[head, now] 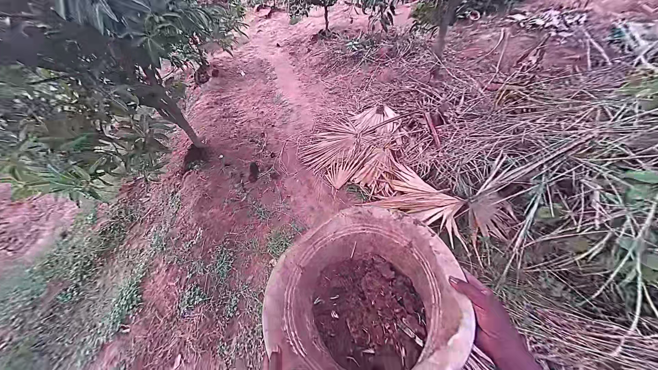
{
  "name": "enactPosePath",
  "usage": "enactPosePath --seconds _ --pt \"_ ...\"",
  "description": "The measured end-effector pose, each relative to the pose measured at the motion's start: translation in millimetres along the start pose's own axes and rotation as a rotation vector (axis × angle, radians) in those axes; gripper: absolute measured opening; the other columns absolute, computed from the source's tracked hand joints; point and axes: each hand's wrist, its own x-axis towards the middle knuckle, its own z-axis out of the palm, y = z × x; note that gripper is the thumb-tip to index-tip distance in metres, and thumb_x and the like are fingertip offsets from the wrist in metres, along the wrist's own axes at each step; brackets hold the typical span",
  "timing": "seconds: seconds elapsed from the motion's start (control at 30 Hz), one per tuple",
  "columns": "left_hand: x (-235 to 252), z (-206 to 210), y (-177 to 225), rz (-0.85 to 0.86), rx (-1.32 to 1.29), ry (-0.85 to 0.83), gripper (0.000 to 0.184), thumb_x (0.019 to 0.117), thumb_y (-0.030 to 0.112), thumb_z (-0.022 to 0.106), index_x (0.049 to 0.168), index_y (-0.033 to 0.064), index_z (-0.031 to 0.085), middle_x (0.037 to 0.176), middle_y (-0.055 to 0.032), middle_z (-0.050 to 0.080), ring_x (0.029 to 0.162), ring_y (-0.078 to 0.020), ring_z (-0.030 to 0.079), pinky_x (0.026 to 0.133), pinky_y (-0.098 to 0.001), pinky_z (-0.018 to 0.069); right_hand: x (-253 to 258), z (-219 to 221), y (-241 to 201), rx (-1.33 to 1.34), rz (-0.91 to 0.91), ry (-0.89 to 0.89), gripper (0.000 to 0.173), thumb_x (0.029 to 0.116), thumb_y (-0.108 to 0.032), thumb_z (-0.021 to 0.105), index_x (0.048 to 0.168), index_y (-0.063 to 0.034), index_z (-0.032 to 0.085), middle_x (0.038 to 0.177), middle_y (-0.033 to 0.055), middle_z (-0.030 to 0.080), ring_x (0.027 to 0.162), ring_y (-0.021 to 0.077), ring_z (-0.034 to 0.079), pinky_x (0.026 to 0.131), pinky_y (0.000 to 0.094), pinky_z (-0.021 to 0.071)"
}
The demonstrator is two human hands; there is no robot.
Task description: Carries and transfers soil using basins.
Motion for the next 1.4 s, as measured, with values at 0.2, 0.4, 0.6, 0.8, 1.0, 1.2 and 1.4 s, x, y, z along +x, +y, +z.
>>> enactPosePath --seconds 0.2,0.4,0.6,0.8,1.0,1.2,1.4 --pt "138 95 34 -0.100 -0.038 0.003 0.026 0.1084 0.012 0.036 0.124 -0.0031 0.050 0.090 -0.0062 0.067 0.077 -0.0085 0.069 0.073 -0.0306 0.0614 106 110 -5 -0.019 -0.023 0.064 0.036 0.0936 -0.001 0.045 0.126 -0.0060 0.059 0.094 -0.0018 0.074 0.077 0.0048 0.072 0.067 0.0246 0.0627" --pt "260 209 112 -0.196 -0.034 -0.028 0.025 0.1087 0.010 0.038 0.123 -0.0047 0.052 0.090 -0.0092 0.067 0.077 -0.0111 0.069 0.071 -0.0310 0.0610 195 222 -38 -0.050 -0.061 0.115 0.036 0.0981 -0.001 0.041 0.131 -0.0075 0.054 0.095 -0.0056 0.073 0.080 0.0014 0.071 0.071 0.0232 0.0626" --pt "375 313 193 -0.142 0.039 -0.099 0.025 0.1084 0.012 0.039 0.121 -0.0038 0.054 0.088 -0.0089 0.069 0.075 -0.0120 0.071 0.069 -0.0318 0.0621 281 318 -56 0.000 -0.081 0.155 0.033 0.0998 -0.001 0.039 0.127 -0.0099 0.055 0.096 -0.0068 0.073 0.083 0.0013 0.071 0.074 0.0238 0.0628" --pt "502 425 241 -0.108 0.010 -0.106 0.024 0.1088 0.012 0.040 0.122 -0.0032 0.055 0.089 -0.0097 0.070 0.076 -0.0135 0.071 0.068 -0.0324 0.0627 421 426 -63 0.074 -0.093 0.142 0.029 0.1014 -0.002 0.039 0.123 -0.0100 0.056 0.092 -0.0080 0.073 0.081 0.0007 0.071 0.073 0.0225 0.0624" --pt "610 531 295 -0.054 0.013 -0.076 0.024 0.1085 0.014 0.038 0.120 -0.0015 0.052 0.087 -0.0055 0.068 0.076 -0.0094 0.070 0.071 -0.0310 0.0619 569 550 -96 0.095 -0.051 0.082 0.033 0.0958 -0.001 0.044 0.124 -0.0082 0.058 0.096 -0.0026 0.074 0.081 0.0049 0.072 0.071 0.0257 0.0631" --pt "714 619 342 -0.069 0.035 -0.055 0.027 0.1093 0.015 0.035 0.124 -0.0013 0.051 0.089 -0.0048 0.068 0.077 -0.0081 0.070 0.072 -0.0307 0.0621 685 666 -122 0.034 -0.051 0.049 0.035 0.0947 0.000 0.042 0.126 -0.0066 0.059 0.097 -0.0009 0.074 0.081 0.0060 0.072 0.070 0.0255 0.0630" --pt "869 733 395 -0.125 0.005 -0.132 0.027 0.1094 0.016 0.036 0.125 0.0001 0.051 0.092 -0.0048 0.069 0.080 -0.0085 0.070 0.073 -0.0315 0.0623 802 792 -129 0.025 -0.089 0.141 0.033 0.0943 0.000 0.044 0.123 -0.0070 0.059 0.095 -0.0020 0.074 0.080 0.0047 0.072 0.070 0.0248 0.0626"
